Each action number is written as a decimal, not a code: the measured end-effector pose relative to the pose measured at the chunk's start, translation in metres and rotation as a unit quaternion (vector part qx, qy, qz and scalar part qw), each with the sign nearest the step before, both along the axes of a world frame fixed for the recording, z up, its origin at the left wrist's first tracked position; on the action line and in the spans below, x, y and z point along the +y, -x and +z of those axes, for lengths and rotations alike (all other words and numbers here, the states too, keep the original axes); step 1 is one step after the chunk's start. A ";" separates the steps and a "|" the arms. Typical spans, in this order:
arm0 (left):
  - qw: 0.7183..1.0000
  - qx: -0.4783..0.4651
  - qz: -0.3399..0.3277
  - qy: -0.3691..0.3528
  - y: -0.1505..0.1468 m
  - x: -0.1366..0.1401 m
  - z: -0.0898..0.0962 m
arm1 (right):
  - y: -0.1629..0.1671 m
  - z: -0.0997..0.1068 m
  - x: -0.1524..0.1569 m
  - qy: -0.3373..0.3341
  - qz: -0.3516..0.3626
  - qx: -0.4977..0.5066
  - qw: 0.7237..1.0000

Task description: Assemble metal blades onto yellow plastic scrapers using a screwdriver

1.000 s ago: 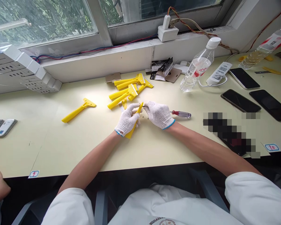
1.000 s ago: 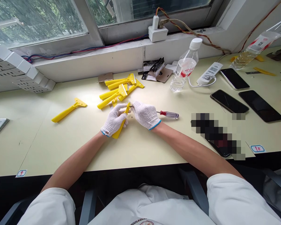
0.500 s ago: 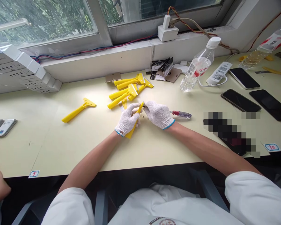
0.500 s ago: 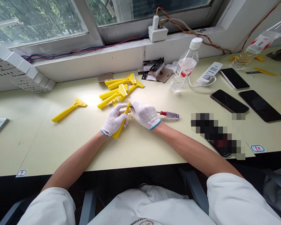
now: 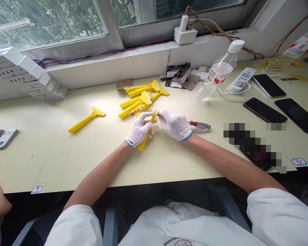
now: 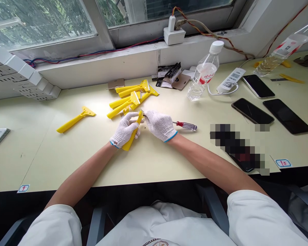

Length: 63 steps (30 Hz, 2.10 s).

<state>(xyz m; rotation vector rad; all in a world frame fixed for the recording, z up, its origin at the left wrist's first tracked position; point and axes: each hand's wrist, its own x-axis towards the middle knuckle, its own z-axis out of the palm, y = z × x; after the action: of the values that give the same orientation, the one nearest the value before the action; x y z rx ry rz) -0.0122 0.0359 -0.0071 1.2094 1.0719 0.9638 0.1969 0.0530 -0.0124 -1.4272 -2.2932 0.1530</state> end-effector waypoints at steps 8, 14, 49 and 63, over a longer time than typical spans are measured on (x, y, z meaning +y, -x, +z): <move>1.000 0.000 -0.004 0.001 -0.001 -0.001 -0.003 | 0.002 0.000 -0.001 -0.004 0.000 0.006 1.000; 1.000 -0.001 -0.007 -0.002 -0.001 -0.001 -0.003 | 0.001 0.000 -0.001 -0.004 0.001 0.009 1.000; 1.000 0.013 -0.022 -0.016 0.000 -0.001 -0.007 | -0.001 0.000 0.000 0.017 0.009 0.044 0.999; 0.999 0.021 -0.018 -0.017 -0.002 -0.002 -0.008 | 0.000 0.005 0.001 0.052 0.010 0.084 0.995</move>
<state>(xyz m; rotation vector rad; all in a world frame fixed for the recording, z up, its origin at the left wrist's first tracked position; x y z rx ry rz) -0.0105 0.0341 -0.0147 1.2781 1.0662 0.9365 0.1972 0.0536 -0.0074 -1.3847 -2.1909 0.3878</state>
